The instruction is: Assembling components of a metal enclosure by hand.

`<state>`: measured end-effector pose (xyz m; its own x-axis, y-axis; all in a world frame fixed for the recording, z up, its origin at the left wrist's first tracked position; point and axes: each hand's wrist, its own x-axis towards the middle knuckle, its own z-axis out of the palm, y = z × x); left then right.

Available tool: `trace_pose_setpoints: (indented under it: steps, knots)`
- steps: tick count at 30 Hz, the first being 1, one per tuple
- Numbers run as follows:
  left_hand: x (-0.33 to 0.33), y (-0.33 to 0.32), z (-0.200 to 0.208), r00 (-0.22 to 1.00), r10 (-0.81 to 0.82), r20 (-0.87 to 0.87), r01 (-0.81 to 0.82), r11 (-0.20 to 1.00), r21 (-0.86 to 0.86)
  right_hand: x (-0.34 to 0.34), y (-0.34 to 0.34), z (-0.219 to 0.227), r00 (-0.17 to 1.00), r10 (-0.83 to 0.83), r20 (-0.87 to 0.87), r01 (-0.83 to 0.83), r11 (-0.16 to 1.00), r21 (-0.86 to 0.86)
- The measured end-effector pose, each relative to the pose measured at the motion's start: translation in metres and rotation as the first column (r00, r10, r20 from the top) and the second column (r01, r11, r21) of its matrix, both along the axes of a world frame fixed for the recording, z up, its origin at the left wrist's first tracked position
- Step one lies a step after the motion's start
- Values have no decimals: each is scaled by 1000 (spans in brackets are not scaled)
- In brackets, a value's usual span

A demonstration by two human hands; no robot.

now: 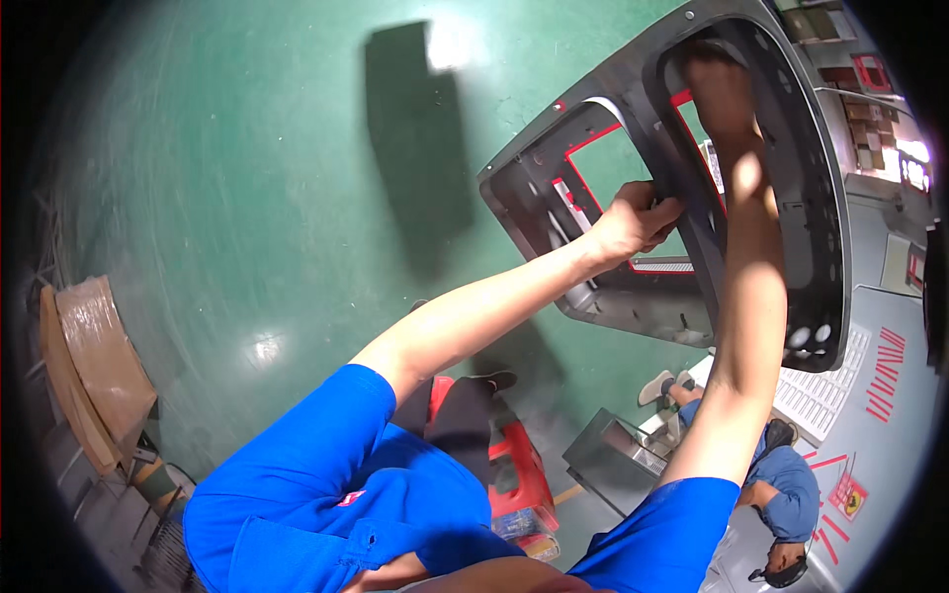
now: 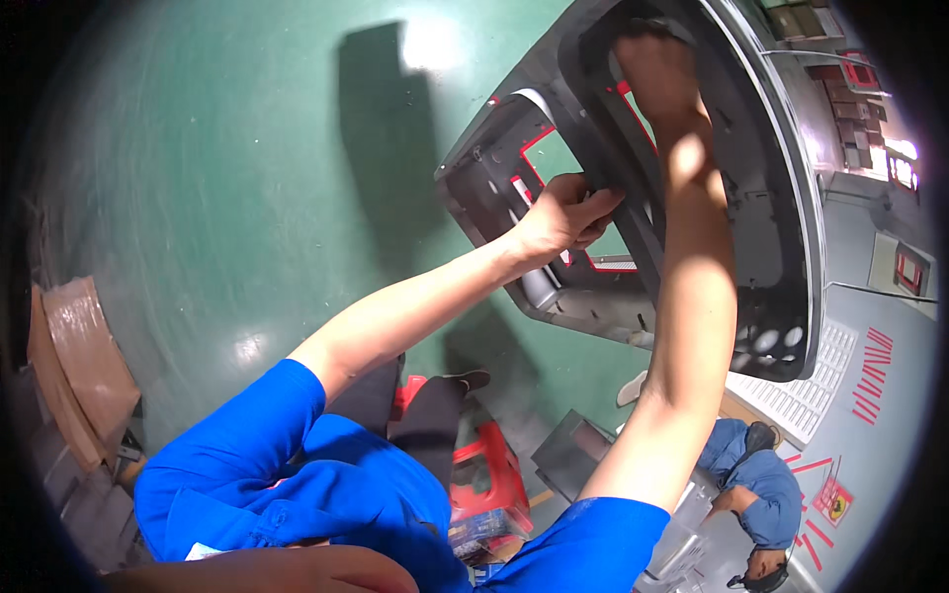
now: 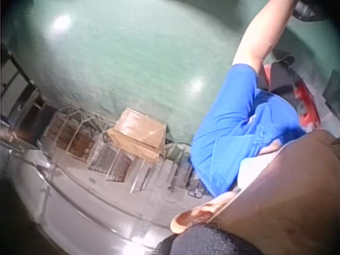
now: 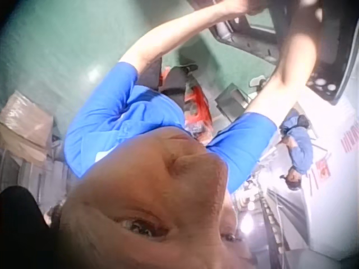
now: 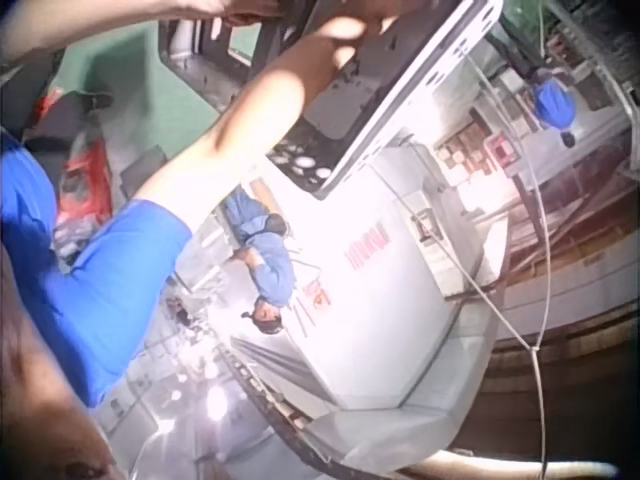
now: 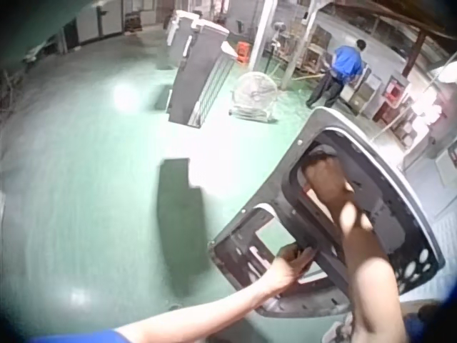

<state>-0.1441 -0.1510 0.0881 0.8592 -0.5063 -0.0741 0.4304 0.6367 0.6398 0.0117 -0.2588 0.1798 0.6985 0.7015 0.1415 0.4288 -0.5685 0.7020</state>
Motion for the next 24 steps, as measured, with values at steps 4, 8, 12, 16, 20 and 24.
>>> trace_pose_setpoints:
  steps: [4,8,12,16,20,24]
  knots:
    - [-2,8,7,999,25,39,-28,998,60,-9,31,17,993,-79,-85,73,995,-68]
    - [-6,-3,10,998,39,54,-41,998,44,-15,28,22,992,-96,-84,85,989,-124]
    - [-5,-4,5,992,96,81,-102,992,73,-5,32,10,998,19,-57,-21,999,-27]
    - [-12,-8,4,972,155,179,-174,980,99,-15,36,13,999,28,-34,-32,993,-112]
    - [-17,-13,2,972,169,165,-186,979,89,-23,38,12,991,132,13,-130,987,-98]
    - [-19,-20,-1,962,218,165,-227,973,44,-10,26,2,969,229,94,-219,970,-103]
